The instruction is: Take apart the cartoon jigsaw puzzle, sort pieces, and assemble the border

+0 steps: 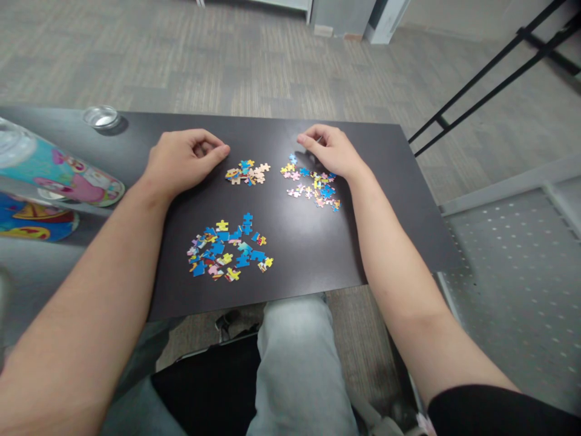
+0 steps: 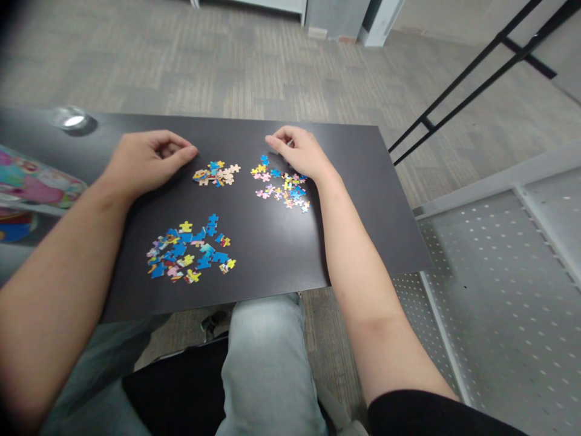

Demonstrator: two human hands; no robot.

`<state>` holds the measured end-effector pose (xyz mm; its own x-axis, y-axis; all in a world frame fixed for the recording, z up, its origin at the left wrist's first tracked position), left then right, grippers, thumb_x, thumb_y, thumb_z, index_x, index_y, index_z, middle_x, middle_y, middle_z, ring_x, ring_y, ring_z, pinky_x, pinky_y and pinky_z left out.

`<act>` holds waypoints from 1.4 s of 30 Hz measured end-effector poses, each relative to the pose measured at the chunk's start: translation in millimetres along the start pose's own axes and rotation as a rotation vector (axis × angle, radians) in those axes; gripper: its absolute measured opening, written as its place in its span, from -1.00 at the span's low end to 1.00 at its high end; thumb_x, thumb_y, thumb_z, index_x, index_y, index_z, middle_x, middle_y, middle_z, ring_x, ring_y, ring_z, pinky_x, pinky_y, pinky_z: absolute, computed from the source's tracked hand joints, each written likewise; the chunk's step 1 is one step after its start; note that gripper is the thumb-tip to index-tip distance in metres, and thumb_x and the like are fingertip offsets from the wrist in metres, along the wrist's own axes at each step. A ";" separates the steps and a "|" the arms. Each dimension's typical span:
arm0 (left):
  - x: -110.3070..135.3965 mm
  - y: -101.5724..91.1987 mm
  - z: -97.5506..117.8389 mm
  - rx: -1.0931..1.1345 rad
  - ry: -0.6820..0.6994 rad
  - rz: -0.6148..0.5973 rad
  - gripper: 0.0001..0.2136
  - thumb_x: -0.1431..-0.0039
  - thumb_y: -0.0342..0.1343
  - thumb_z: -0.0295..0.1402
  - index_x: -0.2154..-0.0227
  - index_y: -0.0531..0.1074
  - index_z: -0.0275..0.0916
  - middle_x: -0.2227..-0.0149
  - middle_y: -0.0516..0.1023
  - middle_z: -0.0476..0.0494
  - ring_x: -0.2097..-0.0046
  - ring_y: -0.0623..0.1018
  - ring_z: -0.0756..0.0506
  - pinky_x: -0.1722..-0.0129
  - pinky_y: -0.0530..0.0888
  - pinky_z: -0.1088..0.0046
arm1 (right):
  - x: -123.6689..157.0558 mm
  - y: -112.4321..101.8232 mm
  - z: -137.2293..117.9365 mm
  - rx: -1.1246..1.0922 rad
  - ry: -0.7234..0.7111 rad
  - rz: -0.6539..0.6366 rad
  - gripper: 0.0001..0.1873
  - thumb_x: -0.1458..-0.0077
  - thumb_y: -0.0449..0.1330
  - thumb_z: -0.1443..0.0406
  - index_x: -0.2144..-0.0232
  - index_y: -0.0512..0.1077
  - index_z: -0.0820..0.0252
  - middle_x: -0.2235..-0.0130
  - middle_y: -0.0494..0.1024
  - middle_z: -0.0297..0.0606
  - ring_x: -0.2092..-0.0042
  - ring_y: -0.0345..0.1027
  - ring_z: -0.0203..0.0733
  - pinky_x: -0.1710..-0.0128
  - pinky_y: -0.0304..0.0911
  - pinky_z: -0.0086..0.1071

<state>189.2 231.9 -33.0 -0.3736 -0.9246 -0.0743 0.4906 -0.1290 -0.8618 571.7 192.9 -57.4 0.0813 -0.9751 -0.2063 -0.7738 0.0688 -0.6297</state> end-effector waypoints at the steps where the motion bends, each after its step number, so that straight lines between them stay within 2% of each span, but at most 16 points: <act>1: 0.6 -0.2 2.0 0.020 -0.011 0.010 -0.45 -0.69 0.35 0.20 -0.20 0.78 -0.25 0.26 0.66 0.02 0.16 0.41 -0.12 0.07 0.36 0.26 | 0.2 0.1 -1.6 0.005 -0.003 -0.007 -0.12 -0.42 0.39 -0.62 0.13 0.65 0.03 0.18 0.66 -0.25 0.07 0.48 -0.02 -0.12 0.49 -0.08; 4: 3.0 -0.5 10.7 0.075 -0.006 0.010 -0.51 -0.58 0.45 0.11 -0.18 0.82 -0.22 0.24 0.67 0.03 0.20 0.44 -0.10 0.06 0.38 0.24 | 1.9 1.9 -10.4 0.044 -0.016 -0.038 -0.23 -0.47 0.46 -0.50 0.08 0.72 0.04 0.09 0.71 -0.19 0.07 0.48 -0.01 -0.17 0.53 -0.02; 6: 3.7 0.6 14.9 0.107 0.027 -0.006 -0.51 -0.57 0.43 0.17 -0.15 0.82 -0.18 0.27 0.62 0.04 0.21 0.44 -0.10 0.05 0.38 0.24 | 3.2 6.0 -19.7 0.076 -0.051 -0.068 -0.37 -0.50 0.54 -0.36 0.03 0.78 0.03 0.00 0.73 -0.15 0.05 0.52 0.02 -0.21 0.56 0.05; 9: 3.1 3.2 15.1 0.126 0.049 -0.018 -0.47 -0.55 0.41 0.28 -0.08 0.80 -0.11 0.33 0.57 0.04 0.21 0.43 -0.13 0.06 0.38 0.23 | 5.2 14.4 -34.0 0.090 -0.142 -0.128 -0.56 -0.42 0.67 -0.15 -0.01 0.84 0.01 -0.08 0.74 -0.10 -0.08 0.60 0.14 -0.31 0.58 0.17; 11: 2.5 4.6 12.8 0.117 0.055 -0.016 -0.49 -0.55 0.39 0.27 -0.07 0.80 -0.11 0.35 0.55 0.03 0.21 0.44 -0.14 0.07 0.37 0.23 | 6.5 16.8 -39.1 0.074 -0.182 -0.183 -0.62 -0.34 0.73 -0.07 0.02 0.88 -0.01 -0.06 0.75 -0.10 -0.13 0.62 0.19 -0.34 0.59 0.19; 16: 2.0 5.9 8.0 0.105 0.079 -0.023 -0.55 -0.48 0.39 0.21 -0.01 0.82 -0.07 0.39 0.55 -0.02 0.24 0.49 -0.20 0.11 0.36 0.22 | 10.3 2.3 -29.3 0.038 -0.136 -0.298 -0.71 -0.29 0.73 -0.02 0.20 0.89 0.00 0.10 0.76 -0.16 0.05 0.59 0.06 -0.17 0.61 0.06; 19: 2.1 6.3 9.8 0.129 0.112 -0.040 -0.58 -0.45 0.39 0.18 0.00 0.84 -0.03 0.37 0.60 -0.06 0.26 0.51 -0.21 0.13 0.38 0.21 | 11.7 -1.2 -25.3 0.041 -0.120 -0.271 -0.72 -0.32 0.70 0.01 0.19 0.88 0.04 0.10 0.76 -0.16 0.08 0.60 0.03 -0.12 0.58 0.03; 22: 2.5 8.1 15.3 0.137 0.167 -0.067 -0.58 -0.42 0.42 0.18 -0.02 0.86 -0.02 0.32 0.65 -0.08 0.26 0.53 -0.21 0.11 0.43 0.19 | 12.5 12.3 -35.2 0.066 -0.130 -0.206 -0.73 -0.36 0.68 0.03 0.08 0.87 0.03 0.04 0.76 -0.17 0.06 0.59 0.03 -0.16 0.57 0.04; 25: 3.4 11.5 21.6 0.138 0.266 -0.044 -0.54 -0.34 0.49 0.23 -0.01 0.90 -0.01 0.21 0.70 -0.14 0.18 0.59 -0.24 0.03 0.51 0.15 | 14.4 31.9 -52.5 0.095 -0.158 -0.187 -0.74 -0.38 0.67 0.07 -0.01 0.86 -0.02 -0.05 0.73 -0.15 -0.02 0.58 0.10 -0.24 0.55 0.09; 29: 3.9 15.9 24.0 0.149 0.312 -0.030 -0.48 -0.26 0.57 0.29 0.00 0.92 -0.01 0.12 0.72 -0.18 0.09 0.63 -0.28 -0.04 0.57 0.11 | 17.0 42.8 -64.7 0.108 -0.148 -0.193 -0.81 -0.38 0.65 0.13 0.03 0.83 -0.02 -0.07 0.71 -0.12 -0.07 0.56 0.16 -0.29 0.52 0.13; 33: 2.3 15.9 20.2 0.160 0.295 -0.042 -0.54 -0.32 0.54 0.23 -0.01 0.92 0.02 0.14 0.71 -0.17 0.12 0.61 -0.27 -0.04 0.56 0.10 | 15.9 39.1 -59.4 0.066 -0.141 -0.224 -0.87 -0.32 0.62 0.23 0.12 0.78 0.01 -0.03 0.76 -0.15 0.00 0.57 0.09 -0.26 0.52 0.07; 36: 1.7 14.8 18.4 0.148 0.299 -0.040 -0.57 -0.39 0.51 0.19 -0.05 0.93 0.00 0.12 0.67 -0.18 0.10 0.60 -0.28 -0.05 0.57 0.07 | 14.8 35.4 -53.0 -0.011 -0.114 -0.253 -0.86 -0.30 0.59 0.23 0.12 0.74 0.02 0.04 0.80 -0.18 0.09 0.56 0.02 -0.12 0.54 -0.01; 39: 3.1 15.4 20.9 0.144 0.334 -0.010 -0.57 -0.43 0.52 0.15 -0.11 0.92 -0.02 -0.04 0.66 -0.23 -0.02 0.62 -0.31 -0.14 0.62 0.04 | 14.9 29.5 -50.5 -0.044 -0.092 -0.231 -0.85 -0.29 0.57 0.20 0.14 0.73 0.03 0.13 0.80 -0.22 0.17 0.53 -0.02 -0.01 0.53 -0.06; 42: 5.8 18.9 26.7 0.123 0.385 0.013 -0.59 -0.45 0.57 0.11 -0.16 0.90 -0.01 -0.18 0.63 -0.28 -0.21 0.64 -0.40 -0.36 0.60 -0.10 | 15.7 19.8 -50.5 -0.018 -0.100 -0.225 -0.84 -0.23 0.58 0.19 0.17 0.75 0.04 0.19 0.77 -0.23 0.16 0.55 -0.01 -0.02 0.54 -0.05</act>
<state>217.4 214.5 -36.3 -0.6231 -0.7273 -0.2877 0.5789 -0.1815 -0.7950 525.9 168.3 -35.3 0.3138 -0.9396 -0.1365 -0.7403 -0.1522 -0.6548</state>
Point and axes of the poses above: each hand's wrist, its own x-axis away from the middle knuckle, its own y-axis out of the palm, z = x × y, the point moved 1 cm from there along -x, towards the middle knuckle
